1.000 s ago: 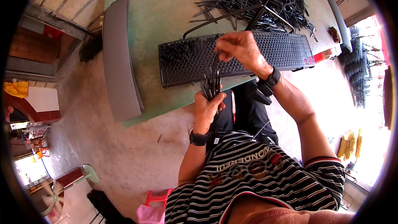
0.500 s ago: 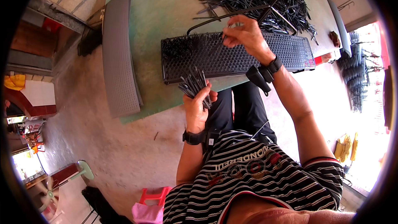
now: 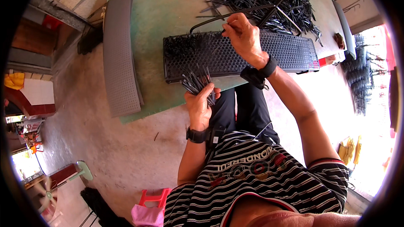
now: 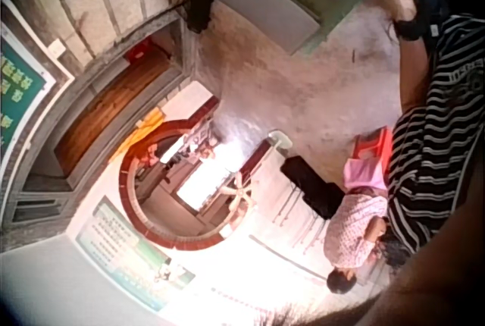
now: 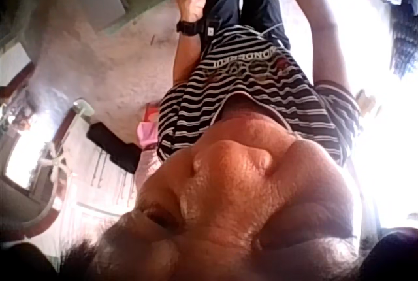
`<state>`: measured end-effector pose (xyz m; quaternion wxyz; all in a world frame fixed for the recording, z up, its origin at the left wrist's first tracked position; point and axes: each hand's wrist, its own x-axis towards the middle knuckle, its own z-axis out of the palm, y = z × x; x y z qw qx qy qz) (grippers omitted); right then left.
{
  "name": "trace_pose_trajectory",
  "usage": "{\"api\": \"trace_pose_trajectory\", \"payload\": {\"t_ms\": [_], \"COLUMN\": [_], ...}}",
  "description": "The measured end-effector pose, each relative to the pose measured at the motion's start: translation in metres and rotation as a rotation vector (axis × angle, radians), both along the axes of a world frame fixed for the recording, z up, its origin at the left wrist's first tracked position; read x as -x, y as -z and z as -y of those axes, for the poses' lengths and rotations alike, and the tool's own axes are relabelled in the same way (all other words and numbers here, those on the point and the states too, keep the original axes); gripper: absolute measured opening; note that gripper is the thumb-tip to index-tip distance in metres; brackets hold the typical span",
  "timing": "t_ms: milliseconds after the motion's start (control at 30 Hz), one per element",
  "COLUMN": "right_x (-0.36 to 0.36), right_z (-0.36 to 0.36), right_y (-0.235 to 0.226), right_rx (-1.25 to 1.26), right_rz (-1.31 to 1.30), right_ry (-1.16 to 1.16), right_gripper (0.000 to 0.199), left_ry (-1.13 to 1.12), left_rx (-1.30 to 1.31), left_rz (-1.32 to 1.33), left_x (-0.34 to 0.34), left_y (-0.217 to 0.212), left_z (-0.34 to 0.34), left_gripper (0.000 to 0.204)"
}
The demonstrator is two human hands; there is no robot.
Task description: The person inserts black plastic bristles into a perforated metal broom head. They hold a bundle of bristles in one hand and use the other to push individual bristles into the holes of the metal frame. The person occasionally gathers more bristles from a pile on the table to continue the assembly process.
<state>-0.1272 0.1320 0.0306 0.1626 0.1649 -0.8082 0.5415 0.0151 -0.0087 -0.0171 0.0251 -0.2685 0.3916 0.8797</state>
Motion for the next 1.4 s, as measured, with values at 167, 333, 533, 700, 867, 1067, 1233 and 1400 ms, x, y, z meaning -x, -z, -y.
{"api": "trace_pose_trajectory", "payload": {"t_ms": [167, 333, 533, 700, 867, 1067, 1233, 1400], "right_x": [0.011, 0.013, 0.0, -0.012, -0.008, -0.009, -0.014, -0.003], "right_z": [0.004, 0.0, 0.001, -0.002, 0.002, 0.005, 0.008, 0.011], "right_y": [0.022, 0.023, 0.0, 0.002, 0.024, 0.003, -0.01, 0.01], "right_rx": [-0.163, -0.472, -0.517, -0.514, -0.13, -0.158, -0.022, -0.1], "right_rz": [-0.12, -0.289, -0.17, 0.188, 0.433, 0.115, 0.019, -0.116], "right_ry": [0.012, -0.018, 0.098, 0.124, 0.004, 0.09, 0.041, 0.036], "right_gripper": [0.016, 0.01, 0.021, 0.039, 0.019, 0.013, 0.014, 0.013], "left_ry": [-0.001, -0.028, -0.055, -0.082, -0.081, -0.116, -0.125, -0.116], "left_rx": [0.013, 0.012, 0.002, -0.003, -0.005, -0.008, -0.007, 0.001], "left_rz": [0.029, 0.043, 0.038, 0.049, 0.049, 0.036, 0.055, 0.054], "left_x": [-0.004, -0.005, -0.006, -0.006, -0.007, -0.008, -0.007, -0.007], "left_y": [-0.001, -0.002, 0.002, 0.002, 0.001, 0.001, 0.0, -0.001], "left_z": [0.005, 0.008, 0.011, 0.013, 0.014, 0.02, 0.02, 0.02], "left_gripper": [0.01, 0.011, 0.01, 0.01, 0.01, 0.012, 0.014, 0.014]}}
